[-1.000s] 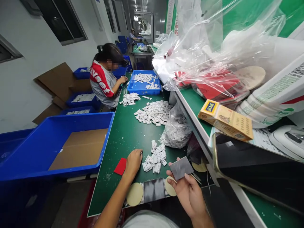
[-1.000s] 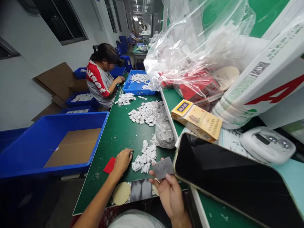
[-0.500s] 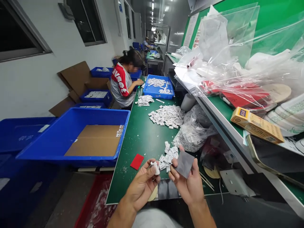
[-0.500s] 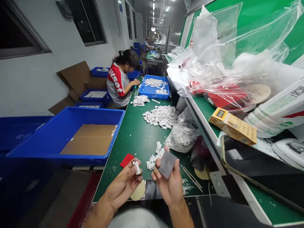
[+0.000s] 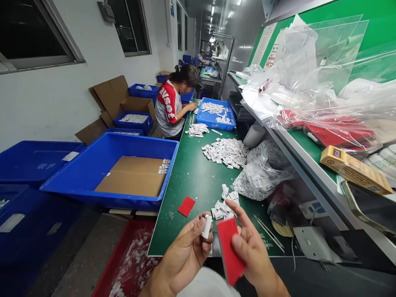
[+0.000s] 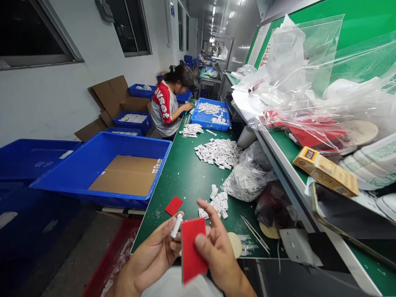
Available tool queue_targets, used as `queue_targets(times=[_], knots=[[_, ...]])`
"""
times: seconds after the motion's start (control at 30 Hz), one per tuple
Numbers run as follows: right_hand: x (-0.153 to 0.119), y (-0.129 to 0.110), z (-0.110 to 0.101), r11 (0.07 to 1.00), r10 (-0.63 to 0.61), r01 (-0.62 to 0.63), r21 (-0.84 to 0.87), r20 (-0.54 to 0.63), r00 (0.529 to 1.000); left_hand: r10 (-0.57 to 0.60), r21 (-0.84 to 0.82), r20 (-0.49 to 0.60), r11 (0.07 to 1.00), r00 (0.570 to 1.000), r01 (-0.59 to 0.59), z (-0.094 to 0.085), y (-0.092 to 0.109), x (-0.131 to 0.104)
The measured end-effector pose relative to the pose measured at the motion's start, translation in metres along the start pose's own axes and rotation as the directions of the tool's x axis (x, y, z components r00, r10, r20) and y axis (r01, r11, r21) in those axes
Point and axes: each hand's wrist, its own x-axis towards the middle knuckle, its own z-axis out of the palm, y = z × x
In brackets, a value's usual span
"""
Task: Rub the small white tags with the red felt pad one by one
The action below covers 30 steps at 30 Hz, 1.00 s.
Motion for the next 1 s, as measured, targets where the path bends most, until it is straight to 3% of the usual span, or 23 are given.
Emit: queue_targets(times=[0.07, 0.17, 0.27, 0.3, 0.4, 0.5, 0.53, 0.6, 0.67, 0.7, 0.77, 0.83, 0.87, 0.97, 1.0], knots=[[0.0, -0.009, 0.0, 0.956, -0.084, 0.115, -0.27, 0.124, 0.989, -0.023, 0.018, 0.035, 1.0, 0.999, 0.022, 0.0, -0.001, -0.002], [0.008, -0.023, -0.001, 0.757, -0.313, 0.295, -0.583, 0.073, 0.947, -0.052, 0.024, 0.05, 0.998, 0.997, 0.051, 0.0, -0.002, -0.002], [0.013, -0.03, 0.002, 0.725, -0.217, 0.359, -0.589, 0.299, 0.929, -0.057, 0.034, 0.047, 0.998, 0.997, 0.055, 0.0, -0.003, -0.001], [0.013, -0.03, 0.004, 0.722, -0.199, 0.353, -0.595, 0.311, 0.929, -0.05, 0.036, 0.049, 0.998, 0.998, 0.048, 0.0, -0.002, -0.001], [0.011, -0.028, 0.006, 0.695, -0.357, 0.306, -0.651, 0.058, 0.932, -0.039, 0.035, 0.056, 0.999, 0.998, 0.037, 0.003, -0.001, -0.003], [0.015, -0.026, 0.002, 0.729, -0.315, 0.359, -0.583, 0.18, 0.932, -0.059, 0.077, 0.086, 0.996, 0.995, 0.052, 0.005, 0.001, -0.005], [0.018, -0.026, -0.001, 0.751, -0.314, 0.342, -0.565, 0.151, 0.937, -0.064, 0.095, 0.099, 0.994, 0.993, 0.054, 0.006, 0.002, -0.005], [0.025, -0.027, -0.006, 0.792, -0.401, 0.272, -0.546, -0.13, 0.907, -0.038, 0.117, 0.114, 0.993, 0.993, 0.024, 0.006, 0.004, -0.004], [0.031, -0.028, -0.009, 0.846, -0.447, 0.243, -0.475, -0.382, 0.809, 0.011, 0.14, 0.12, 0.99, 0.993, -0.028, 0.006, 0.005, -0.002], [0.032, -0.028, -0.01, 0.884, -0.414, 0.247, -0.397, -0.422, 0.806, 0.047, 0.163, 0.115, 0.985, 0.992, -0.066, 0.006, 0.005, -0.001], [0.029, -0.027, -0.007, 0.965, -0.258, 0.214, -0.152, -0.406, 0.877, 0.164, 0.258, 0.1, 0.948, 0.981, -0.185, 0.007, 0.002, 0.001], [0.021, -0.022, -0.001, 0.987, -0.072, 0.112, 0.118, -0.301, 0.951, 0.358, 0.419, 0.092, 0.832, 0.929, -0.362, 0.009, -0.002, 0.004], [0.016, -0.019, 0.002, 0.98, -0.008, 0.053, 0.19, -0.231, 0.973, 0.483, 0.508, 0.093, 0.729, 0.871, -0.459, 0.01, -0.004, 0.005], [0.002, -0.012, 0.01, 0.988, 0.041, -0.023, 0.152, -0.12, 0.992, 0.784, 0.709, 0.128, 0.356, 0.607, -0.609, 0.011, -0.011, 0.003], [0.0, -0.01, 0.012, 0.997, 0.011, -0.007, 0.071, -0.068, 0.998, 0.819, 0.744, 0.154, 0.272, 0.553, -0.61, 0.01, -0.012, 0.002]])
